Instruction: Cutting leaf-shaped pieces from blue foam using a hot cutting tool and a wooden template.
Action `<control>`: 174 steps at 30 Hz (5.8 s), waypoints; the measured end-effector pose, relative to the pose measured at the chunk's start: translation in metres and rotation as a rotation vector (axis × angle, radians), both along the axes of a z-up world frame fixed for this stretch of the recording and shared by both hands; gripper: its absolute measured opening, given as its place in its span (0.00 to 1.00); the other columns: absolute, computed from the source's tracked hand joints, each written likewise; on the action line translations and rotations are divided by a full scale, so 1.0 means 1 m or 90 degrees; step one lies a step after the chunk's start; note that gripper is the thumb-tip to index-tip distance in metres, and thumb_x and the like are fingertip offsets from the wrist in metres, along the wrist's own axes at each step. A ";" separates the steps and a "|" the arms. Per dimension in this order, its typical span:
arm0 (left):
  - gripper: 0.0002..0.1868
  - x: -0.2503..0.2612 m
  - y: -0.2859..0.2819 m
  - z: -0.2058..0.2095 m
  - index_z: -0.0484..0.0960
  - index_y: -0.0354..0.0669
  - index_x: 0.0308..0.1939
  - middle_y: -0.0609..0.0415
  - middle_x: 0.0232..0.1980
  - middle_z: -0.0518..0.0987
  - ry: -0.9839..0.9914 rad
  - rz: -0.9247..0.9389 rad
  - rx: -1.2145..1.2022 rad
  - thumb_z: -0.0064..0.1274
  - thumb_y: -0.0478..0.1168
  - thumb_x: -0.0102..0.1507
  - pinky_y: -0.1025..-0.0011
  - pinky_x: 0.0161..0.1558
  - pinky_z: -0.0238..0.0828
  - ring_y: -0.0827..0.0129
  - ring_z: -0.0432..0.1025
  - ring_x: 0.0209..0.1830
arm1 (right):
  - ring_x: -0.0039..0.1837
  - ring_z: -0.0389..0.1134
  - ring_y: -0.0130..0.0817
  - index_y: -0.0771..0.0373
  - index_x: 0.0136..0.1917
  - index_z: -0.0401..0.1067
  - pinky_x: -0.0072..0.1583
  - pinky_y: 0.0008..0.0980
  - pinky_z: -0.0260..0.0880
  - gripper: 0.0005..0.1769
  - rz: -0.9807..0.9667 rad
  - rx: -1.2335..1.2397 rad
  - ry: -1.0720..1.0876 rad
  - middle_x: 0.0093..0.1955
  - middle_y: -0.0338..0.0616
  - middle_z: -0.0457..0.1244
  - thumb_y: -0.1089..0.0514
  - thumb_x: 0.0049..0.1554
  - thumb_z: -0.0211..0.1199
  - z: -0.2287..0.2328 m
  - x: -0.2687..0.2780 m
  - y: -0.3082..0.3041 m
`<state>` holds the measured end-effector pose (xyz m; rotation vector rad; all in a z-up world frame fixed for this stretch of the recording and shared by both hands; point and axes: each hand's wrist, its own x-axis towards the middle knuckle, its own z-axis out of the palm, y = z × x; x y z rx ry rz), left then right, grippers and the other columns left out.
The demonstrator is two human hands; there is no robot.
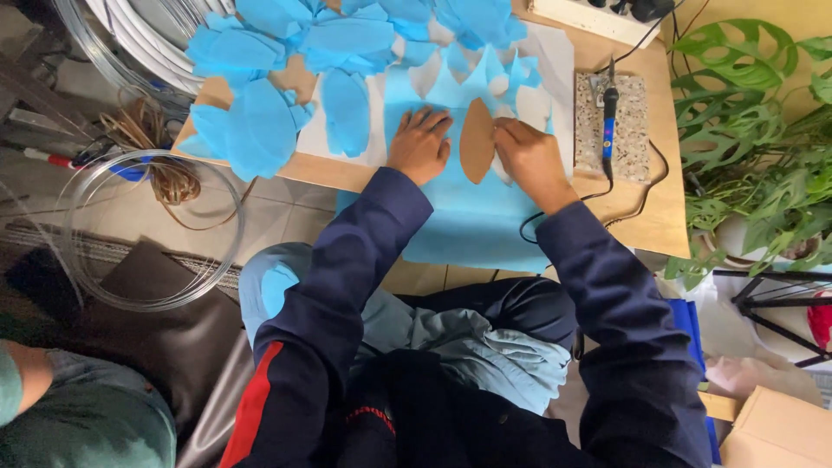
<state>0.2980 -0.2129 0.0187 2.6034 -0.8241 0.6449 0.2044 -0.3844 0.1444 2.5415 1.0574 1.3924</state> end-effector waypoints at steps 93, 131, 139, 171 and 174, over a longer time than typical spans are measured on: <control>0.28 -0.009 -0.005 0.022 0.53 0.49 0.66 0.61 0.69 0.52 0.085 0.024 0.149 0.24 0.54 0.65 0.50 0.61 0.36 0.60 0.42 0.67 | 0.69 0.45 0.55 0.63 0.68 0.53 0.59 0.71 0.41 0.34 -0.088 0.131 0.489 0.67 0.57 0.49 0.43 0.55 0.52 -0.089 0.021 -0.012; 0.25 -0.005 -0.002 0.030 0.66 0.40 0.56 0.55 0.62 0.62 -0.059 -0.076 0.010 0.43 0.47 0.58 0.57 0.62 0.47 0.55 0.53 0.64 | 0.56 0.62 0.20 0.49 0.50 0.63 0.50 0.16 0.66 0.12 -0.326 -0.315 -0.083 0.55 0.30 0.58 0.56 0.51 0.56 -0.016 0.013 -0.172; 0.25 -0.002 -0.002 0.024 0.66 0.39 0.56 0.55 0.62 0.63 -0.087 -0.073 0.002 0.42 0.47 0.58 0.58 0.61 0.48 0.54 0.54 0.63 | 0.46 0.62 0.45 0.75 0.56 0.58 0.44 0.36 0.63 0.11 -0.053 0.408 0.292 0.50 0.59 0.57 0.69 0.62 0.54 0.017 -0.015 -0.128; 0.21 0.016 -0.006 0.027 0.72 0.54 0.51 0.56 0.63 0.58 0.049 -0.083 0.173 0.35 0.57 0.60 0.50 0.56 0.52 0.52 0.51 0.61 | 0.44 0.67 0.53 0.73 0.45 0.69 0.41 0.38 0.70 0.06 0.109 0.579 0.290 0.42 0.59 0.63 0.69 0.53 0.57 -0.028 0.041 -0.030; 0.22 0.018 -0.007 0.024 0.74 0.51 0.49 0.56 0.63 0.58 0.023 -0.082 0.172 0.35 0.57 0.61 0.50 0.55 0.53 0.53 0.52 0.61 | 0.43 0.66 0.55 0.74 0.45 0.68 0.40 0.40 0.70 0.06 0.113 0.576 0.293 0.42 0.60 0.63 0.70 0.53 0.57 -0.025 0.040 -0.027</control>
